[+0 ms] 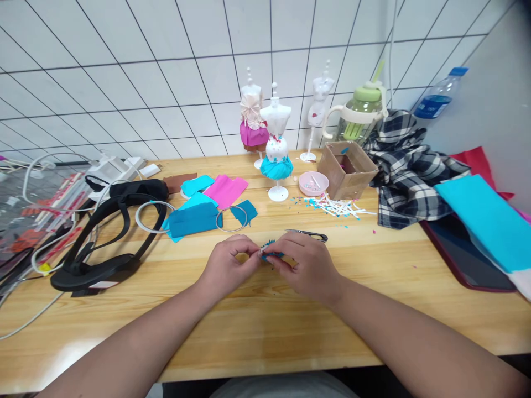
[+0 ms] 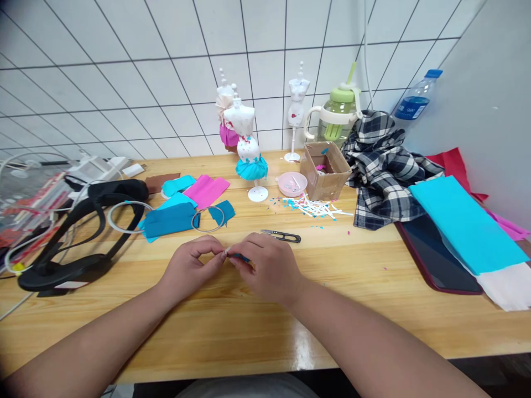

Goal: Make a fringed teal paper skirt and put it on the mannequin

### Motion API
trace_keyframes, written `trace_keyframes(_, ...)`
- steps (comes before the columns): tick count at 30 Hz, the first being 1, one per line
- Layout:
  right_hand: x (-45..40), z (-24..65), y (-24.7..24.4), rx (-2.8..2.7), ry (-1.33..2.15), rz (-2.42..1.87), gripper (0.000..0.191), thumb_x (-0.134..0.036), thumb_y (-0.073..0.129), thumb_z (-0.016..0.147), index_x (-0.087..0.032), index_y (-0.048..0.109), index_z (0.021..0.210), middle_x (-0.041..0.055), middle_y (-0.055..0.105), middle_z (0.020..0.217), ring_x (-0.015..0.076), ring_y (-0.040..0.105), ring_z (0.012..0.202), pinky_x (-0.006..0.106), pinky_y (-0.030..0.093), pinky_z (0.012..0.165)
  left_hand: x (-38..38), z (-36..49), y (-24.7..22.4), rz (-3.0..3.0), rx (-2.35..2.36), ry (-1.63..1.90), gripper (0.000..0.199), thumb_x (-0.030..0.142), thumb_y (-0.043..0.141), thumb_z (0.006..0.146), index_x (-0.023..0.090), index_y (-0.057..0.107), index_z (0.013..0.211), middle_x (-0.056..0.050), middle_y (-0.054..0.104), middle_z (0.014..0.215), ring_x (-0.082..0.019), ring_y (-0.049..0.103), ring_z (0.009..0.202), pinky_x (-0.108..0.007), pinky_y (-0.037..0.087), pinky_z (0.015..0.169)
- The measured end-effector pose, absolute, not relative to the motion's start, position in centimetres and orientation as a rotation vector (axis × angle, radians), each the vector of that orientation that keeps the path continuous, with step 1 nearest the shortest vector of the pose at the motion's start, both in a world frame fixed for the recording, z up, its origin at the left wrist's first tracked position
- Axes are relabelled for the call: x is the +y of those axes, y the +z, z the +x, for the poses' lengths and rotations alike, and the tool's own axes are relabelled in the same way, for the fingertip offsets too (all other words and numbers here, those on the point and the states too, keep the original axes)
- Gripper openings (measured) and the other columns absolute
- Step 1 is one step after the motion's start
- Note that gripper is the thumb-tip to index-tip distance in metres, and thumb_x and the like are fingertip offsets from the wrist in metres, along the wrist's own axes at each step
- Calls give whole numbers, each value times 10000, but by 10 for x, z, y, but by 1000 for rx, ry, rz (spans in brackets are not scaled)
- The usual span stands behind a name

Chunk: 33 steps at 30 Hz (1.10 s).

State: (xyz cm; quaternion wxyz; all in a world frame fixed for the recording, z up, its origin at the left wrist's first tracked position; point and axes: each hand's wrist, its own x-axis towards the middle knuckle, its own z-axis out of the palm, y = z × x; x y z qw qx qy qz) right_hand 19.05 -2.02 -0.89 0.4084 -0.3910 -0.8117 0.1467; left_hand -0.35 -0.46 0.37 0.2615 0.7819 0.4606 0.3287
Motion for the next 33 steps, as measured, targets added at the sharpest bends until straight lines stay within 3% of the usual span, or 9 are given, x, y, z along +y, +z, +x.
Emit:
trace_keyframes(15,-22,188,-13,-2045,431,-980,130,-248,629,880,-214,732,952,8,707,827,122,634,732,230,462,663,-9,-4,3,2217,1239,864,151,153,586,760,178,601,612,17,610,603,-110,568,587,-216,424,581)
trace_keyframes(26,-23,182,-11,-2009,392,-1074,104,-173,608,833,-198,708,839,-1,699,790,119,616,697,236,433,638,-10,-2,0,2216,1229,861,159,146,585,758,172,580,602,22,595,597,-103,556,586,-209,419,580)
trace_keyframes(33,-18,182,-10,-1859,706,-1191,71,-167,633,773,-199,695,760,-17,657,698,106,559,614,225,412,587,-10,1,3,2212,1167,868,153,187,599,810,165,666,674,-8,645,644,-120,595,615,-232,450,603)
